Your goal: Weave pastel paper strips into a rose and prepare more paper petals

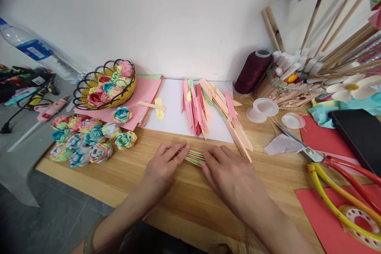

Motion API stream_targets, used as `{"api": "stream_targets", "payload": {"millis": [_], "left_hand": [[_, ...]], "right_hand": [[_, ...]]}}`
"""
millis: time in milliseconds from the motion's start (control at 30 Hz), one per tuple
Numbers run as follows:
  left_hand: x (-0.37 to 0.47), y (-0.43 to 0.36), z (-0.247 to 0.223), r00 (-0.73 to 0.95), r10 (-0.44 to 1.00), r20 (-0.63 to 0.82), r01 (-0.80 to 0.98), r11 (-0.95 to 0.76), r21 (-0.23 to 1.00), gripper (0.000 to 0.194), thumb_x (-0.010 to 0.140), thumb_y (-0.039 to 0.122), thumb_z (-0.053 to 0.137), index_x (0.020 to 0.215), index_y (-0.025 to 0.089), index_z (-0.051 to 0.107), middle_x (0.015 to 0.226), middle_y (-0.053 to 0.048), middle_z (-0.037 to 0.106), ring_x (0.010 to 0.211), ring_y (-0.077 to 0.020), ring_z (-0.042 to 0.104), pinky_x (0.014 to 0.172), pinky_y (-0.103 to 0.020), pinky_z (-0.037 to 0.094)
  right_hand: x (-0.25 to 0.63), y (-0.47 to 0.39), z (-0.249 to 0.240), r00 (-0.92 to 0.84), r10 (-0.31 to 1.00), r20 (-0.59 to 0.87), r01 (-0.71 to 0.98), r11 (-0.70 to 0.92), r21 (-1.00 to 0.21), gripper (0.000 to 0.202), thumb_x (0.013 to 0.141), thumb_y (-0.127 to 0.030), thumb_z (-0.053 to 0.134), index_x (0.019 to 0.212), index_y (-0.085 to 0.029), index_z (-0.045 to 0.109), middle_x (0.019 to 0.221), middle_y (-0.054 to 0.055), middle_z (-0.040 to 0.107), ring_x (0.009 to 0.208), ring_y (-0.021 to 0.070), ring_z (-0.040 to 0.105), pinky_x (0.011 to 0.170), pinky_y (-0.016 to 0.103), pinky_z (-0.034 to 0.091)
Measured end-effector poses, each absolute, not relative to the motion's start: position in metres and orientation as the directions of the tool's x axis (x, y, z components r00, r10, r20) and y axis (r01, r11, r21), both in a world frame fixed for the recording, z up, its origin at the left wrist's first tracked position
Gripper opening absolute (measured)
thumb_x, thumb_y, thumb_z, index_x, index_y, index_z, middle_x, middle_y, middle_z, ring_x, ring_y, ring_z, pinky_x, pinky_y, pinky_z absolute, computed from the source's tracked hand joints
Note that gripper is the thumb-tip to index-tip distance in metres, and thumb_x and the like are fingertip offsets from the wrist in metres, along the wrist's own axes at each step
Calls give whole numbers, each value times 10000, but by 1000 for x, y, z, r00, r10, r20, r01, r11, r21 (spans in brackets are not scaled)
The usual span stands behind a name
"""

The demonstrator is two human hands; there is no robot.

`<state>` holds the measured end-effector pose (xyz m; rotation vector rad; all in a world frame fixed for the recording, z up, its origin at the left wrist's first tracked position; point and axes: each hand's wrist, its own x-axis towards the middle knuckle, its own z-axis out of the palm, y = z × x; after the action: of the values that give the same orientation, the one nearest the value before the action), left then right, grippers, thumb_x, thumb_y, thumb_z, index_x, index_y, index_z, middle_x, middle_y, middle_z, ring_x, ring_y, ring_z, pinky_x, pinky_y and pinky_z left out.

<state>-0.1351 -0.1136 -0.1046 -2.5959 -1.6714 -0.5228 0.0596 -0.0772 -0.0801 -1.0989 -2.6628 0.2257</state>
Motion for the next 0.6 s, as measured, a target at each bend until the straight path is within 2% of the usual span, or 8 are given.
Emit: {"api": "stream_targets", "payload": {"millis": [133,233,333,467,600], "left_hand": [[-134,-116,-108,373,872,317,892,-430,135,341,877,117,363,1180,104,520,1079,-136,613,940,-209,490,703,-309,519],[-133,-118,-113,353,875,332,903,-411,123,355,876,120,376,1213,117,487,1073,-142,590,973,-219,482,696,-314,515],[-132,-120,-117,307,887,344,903,-385,188,363,874,142,407,1230,164,472,1068,-125,574,969,-205,493,712,-318,508],[-132,-119,-114,172,923,345,838,-321,441,294,870,156,431,1126,225,558,994,-71,591,889,-155,524,720,-295,506],[-136,-118,-107,119,924,363,770,-317,554,329,835,188,511,1162,191,544,953,-72,611,882,-168,508,756,-329,491]], "right_hand": [[52,-89,-86,-694,696,185,708,706,2,364,869,-315,460,1146,-96,548,944,130,626,826,272,564,631,379,454],[49,-91,-92,-701,691,177,709,701,71,364,871,-231,440,1195,-78,503,958,143,616,820,270,548,621,369,450],[51,-90,-97,-707,685,177,703,709,61,371,855,-155,427,1216,-86,478,964,144,605,827,266,533,656,375,458],[54,-90,-99,-711,678,185,692,722,15,450,780,-29,424,1225,-79,465,959,145,593,828,263,518,679,382,469],[55,-90,-102,-704,682,200,685,726,-63,456,771,-13,416,1213,-102,484,945,135,588,825,256,512,674,379,474]]}}
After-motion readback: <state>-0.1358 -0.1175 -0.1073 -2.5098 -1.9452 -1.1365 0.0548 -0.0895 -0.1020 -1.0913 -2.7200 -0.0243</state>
